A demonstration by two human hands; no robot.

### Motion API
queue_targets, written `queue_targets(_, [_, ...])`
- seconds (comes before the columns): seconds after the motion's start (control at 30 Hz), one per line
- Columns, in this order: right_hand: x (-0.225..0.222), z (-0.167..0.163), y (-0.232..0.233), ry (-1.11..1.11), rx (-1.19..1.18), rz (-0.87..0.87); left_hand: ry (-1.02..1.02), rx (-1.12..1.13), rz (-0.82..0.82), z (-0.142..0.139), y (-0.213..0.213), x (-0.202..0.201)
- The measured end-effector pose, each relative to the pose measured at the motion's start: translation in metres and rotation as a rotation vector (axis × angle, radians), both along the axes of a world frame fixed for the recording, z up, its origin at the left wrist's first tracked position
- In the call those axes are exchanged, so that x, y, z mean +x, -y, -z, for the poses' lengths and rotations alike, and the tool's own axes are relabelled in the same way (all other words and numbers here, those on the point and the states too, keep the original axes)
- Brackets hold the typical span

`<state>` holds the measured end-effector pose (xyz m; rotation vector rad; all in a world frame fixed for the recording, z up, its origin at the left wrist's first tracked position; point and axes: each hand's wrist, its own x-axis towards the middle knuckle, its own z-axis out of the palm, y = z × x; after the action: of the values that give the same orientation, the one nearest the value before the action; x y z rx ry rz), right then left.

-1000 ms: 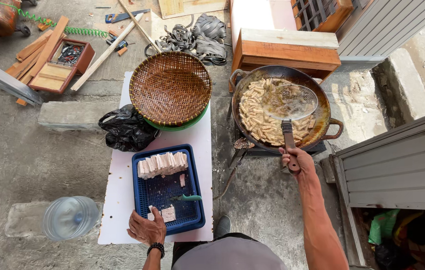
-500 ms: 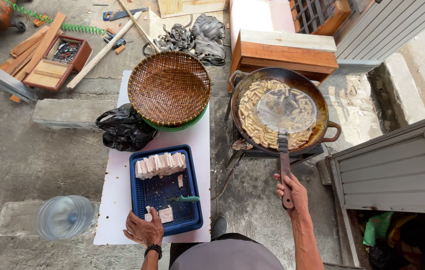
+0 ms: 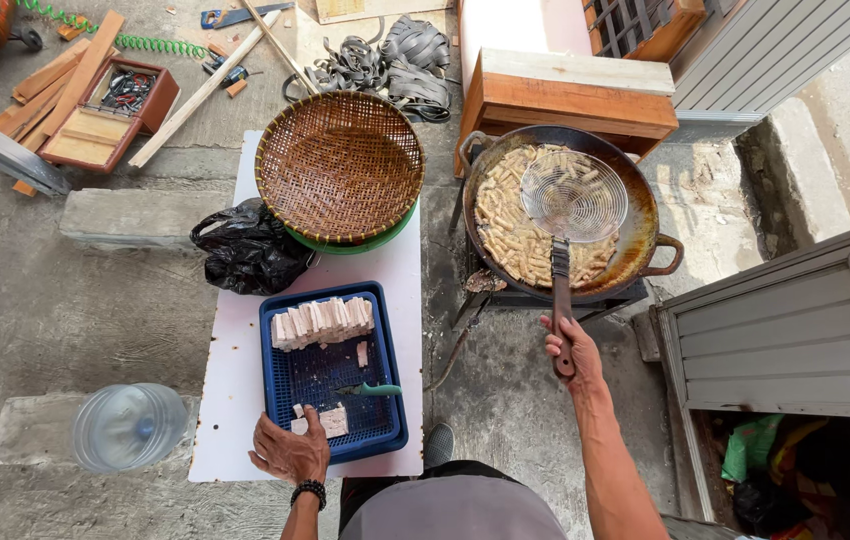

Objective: The person cuts blocks of tofu into strips with a small knife over a blue perforated tray, arranging the cut pieces. They then use a wire skimmer to stir and turn the tofu pieces frying in hot oil in a large wok, holding the tray with the other hand.

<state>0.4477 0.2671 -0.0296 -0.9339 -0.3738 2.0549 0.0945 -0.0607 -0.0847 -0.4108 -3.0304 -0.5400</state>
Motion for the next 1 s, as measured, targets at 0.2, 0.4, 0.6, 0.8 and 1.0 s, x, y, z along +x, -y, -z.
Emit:
queue_targets(0.2, [0.000,-0.022,0.006,0.212,0.044,-0.046,0.023,0.004,-0.014,-0.001,0.000,0.002])
queue_targets(0.4, [0.034,-0.104,0.042,0.549,0.272,0.027,-0.007,0.078,0.023,-0.002,0.004,0.006])
queue_targets(0.6, [0.057,-0.109,0.048,0.484,0.415,0.094,-0.003,0.033,0.012,-0.003,0.002,0.006])
queue_targets(0.8, [0.056,-0.023,0.050,0.406,0.070,-0.030,-0.002,0.058,0.002,-0.006,-0.002,0.008])
queue_targets(1.0, [0.025,-0.042,0.075,0.535,0.178,-0.012,-0.025,0.104,0.006,-0.012,0.000,0.011])
